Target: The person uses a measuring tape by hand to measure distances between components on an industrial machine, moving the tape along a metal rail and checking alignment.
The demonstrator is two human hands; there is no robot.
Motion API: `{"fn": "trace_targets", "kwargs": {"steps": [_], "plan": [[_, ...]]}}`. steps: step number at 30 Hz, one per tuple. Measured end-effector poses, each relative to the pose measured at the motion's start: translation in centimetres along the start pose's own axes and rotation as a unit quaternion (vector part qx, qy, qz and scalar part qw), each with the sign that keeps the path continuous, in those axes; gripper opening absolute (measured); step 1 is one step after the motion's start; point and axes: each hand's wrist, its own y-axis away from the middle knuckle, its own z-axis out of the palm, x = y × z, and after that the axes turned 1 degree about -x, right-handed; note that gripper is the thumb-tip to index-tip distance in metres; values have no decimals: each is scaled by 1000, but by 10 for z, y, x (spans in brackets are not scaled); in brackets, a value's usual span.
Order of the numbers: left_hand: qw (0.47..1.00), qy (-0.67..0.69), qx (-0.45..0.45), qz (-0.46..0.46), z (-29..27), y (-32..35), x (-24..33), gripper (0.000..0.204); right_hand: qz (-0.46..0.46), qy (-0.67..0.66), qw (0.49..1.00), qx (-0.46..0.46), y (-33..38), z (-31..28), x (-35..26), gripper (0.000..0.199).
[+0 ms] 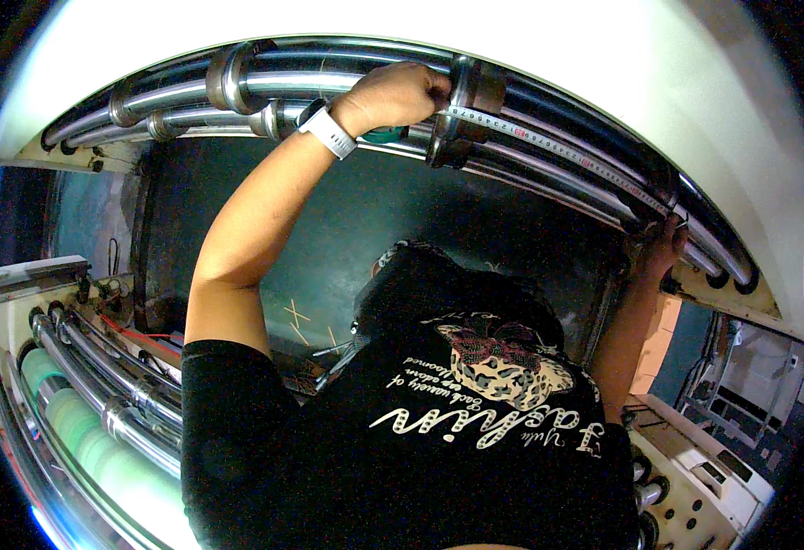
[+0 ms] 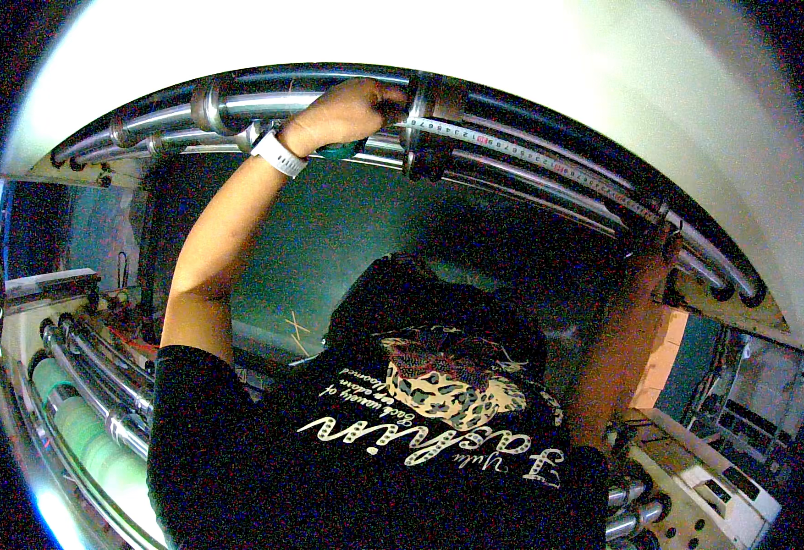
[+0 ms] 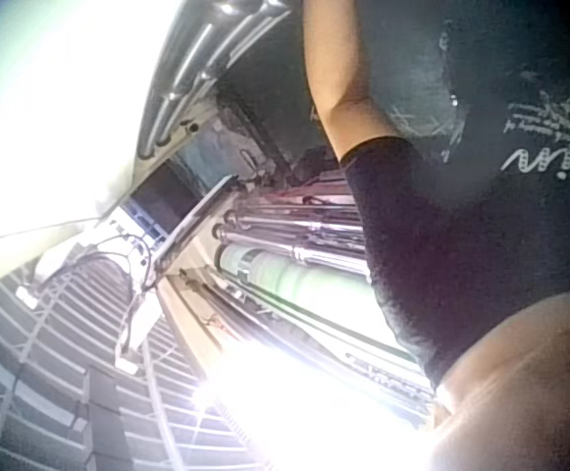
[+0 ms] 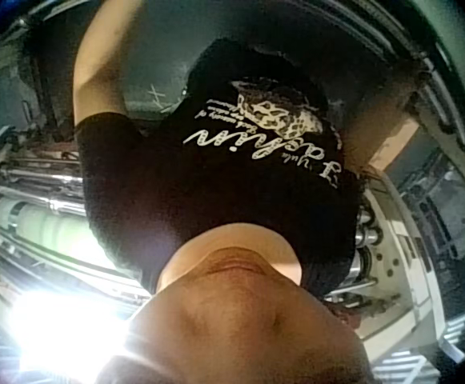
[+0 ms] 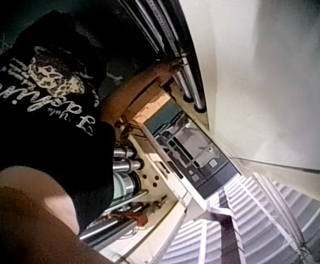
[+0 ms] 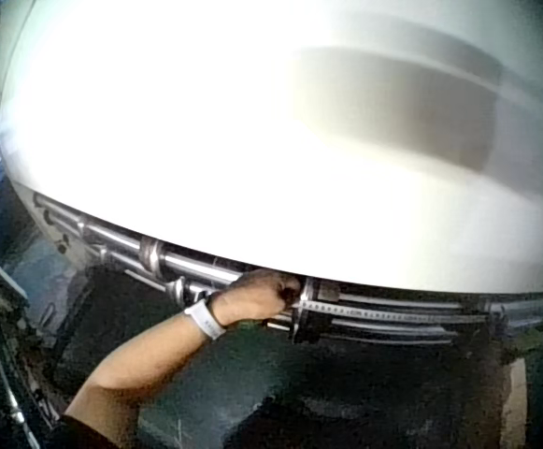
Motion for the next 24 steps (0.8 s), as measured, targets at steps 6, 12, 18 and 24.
{"fn": "trace_targets", "kwargs": {"steps": [6,12,18,24], "plan": [[1000,-4,-4,-7,-5,2,9,22,28,-123,992,10,5,2,-17,12],[1000,0,-3,0,0,-1,1,22,29,-136,990,-10,-6,-11,2,10],[1000,-18,-12,-1,-3,1,5,22,14,-43,999,15,-5,-13,9,11],[1000,-6,4,22,5,-1,-2,21,15,-109,994,24,-7,-13,10,13]]}}
